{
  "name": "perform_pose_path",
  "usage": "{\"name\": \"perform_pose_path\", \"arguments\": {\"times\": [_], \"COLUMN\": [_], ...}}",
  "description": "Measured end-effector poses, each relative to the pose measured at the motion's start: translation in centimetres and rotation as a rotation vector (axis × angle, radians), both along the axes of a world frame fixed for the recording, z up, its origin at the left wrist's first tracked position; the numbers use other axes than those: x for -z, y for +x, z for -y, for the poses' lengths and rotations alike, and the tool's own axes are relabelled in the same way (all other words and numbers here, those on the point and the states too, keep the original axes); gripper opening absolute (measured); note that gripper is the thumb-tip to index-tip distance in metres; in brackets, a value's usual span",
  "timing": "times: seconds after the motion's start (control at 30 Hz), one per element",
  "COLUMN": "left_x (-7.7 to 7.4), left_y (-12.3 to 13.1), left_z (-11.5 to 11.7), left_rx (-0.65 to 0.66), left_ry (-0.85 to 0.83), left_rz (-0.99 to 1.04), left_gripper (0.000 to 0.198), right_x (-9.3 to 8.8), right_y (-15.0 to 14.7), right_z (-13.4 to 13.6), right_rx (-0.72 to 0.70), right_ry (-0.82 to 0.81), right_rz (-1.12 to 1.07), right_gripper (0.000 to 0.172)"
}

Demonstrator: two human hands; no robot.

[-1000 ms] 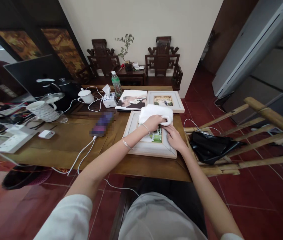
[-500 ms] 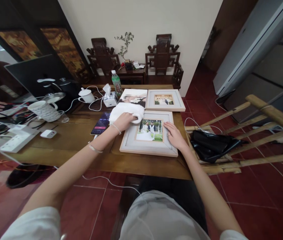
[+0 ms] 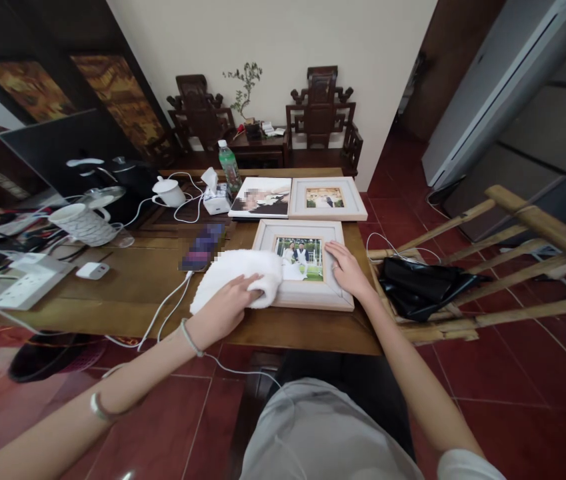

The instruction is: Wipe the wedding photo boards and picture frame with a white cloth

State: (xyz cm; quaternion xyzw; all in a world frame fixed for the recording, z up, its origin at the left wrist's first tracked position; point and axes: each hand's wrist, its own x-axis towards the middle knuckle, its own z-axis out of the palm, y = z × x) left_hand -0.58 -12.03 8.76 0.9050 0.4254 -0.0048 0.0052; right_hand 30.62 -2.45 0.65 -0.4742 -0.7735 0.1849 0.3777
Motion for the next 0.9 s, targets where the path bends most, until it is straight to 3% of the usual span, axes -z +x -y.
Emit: {"name": "perform_pose_path", "arguments": {"times": [0.2, 0.27, 0.37, 0.43, 0.5, 0.6, 0.73, 0.9], "left_x": [0.8, 0.4, -0.4, -0.6, -0.5, 0.0, 0.0, -1.4], "left_y": [0.8, 2.1, 5.2, 7.5, 9.6, 11.3, 11.0, 8.6], "left_z": [-6.7, -7.6, -5.9, -3.4, -1.2, 0.3, -0.1, 0.0], "left_rx": [-0.12, -0.153, -0.099, 0.051, 0.197, 0.244, 0.219, 0.146], "left_ry": [0.104, 0.119, 0.088, -0.004, -0.085, -0.09, -0.088, -0.117], "left_rz": [0.038, 0.059, 0.073, 0.089, 0.12, 0.139, 0.113, -0.044], "left_gripper": [0.049, 0.049, 0.051, 0.052, 0.053, 0.049, 0.047, 0.039], "right_x": [0.0, -0.1, -0.1, -0.1, -0.1, 0.0, -0.2, -0.3], "right_y": [0.4, 0.4, 0.4, 0.3, 0.3, 0.4, 0.3, 0.3], "right_z": [-0.1, 0.0, -0.1, -0.1, -0.2, -0.2, -0.2, -0.1], "right_rx": [-0.033, -0.035, -0.032, -0.025, -0.024, -0.03, -0.018, -0.023], "right_ry": [-0.008, -0.007, 0.001, 0.007, 0.011, 0.008, 0.001, -0.004], "right_rz": [-0.001, 0.004, 0.016, 0.023, 0.023, 0.015, 0.027, 0.052], "right_gripper": [0.064, 0.064, 0.062, 0.06, 0.058, 0.059, 0.061, 0.062]}}
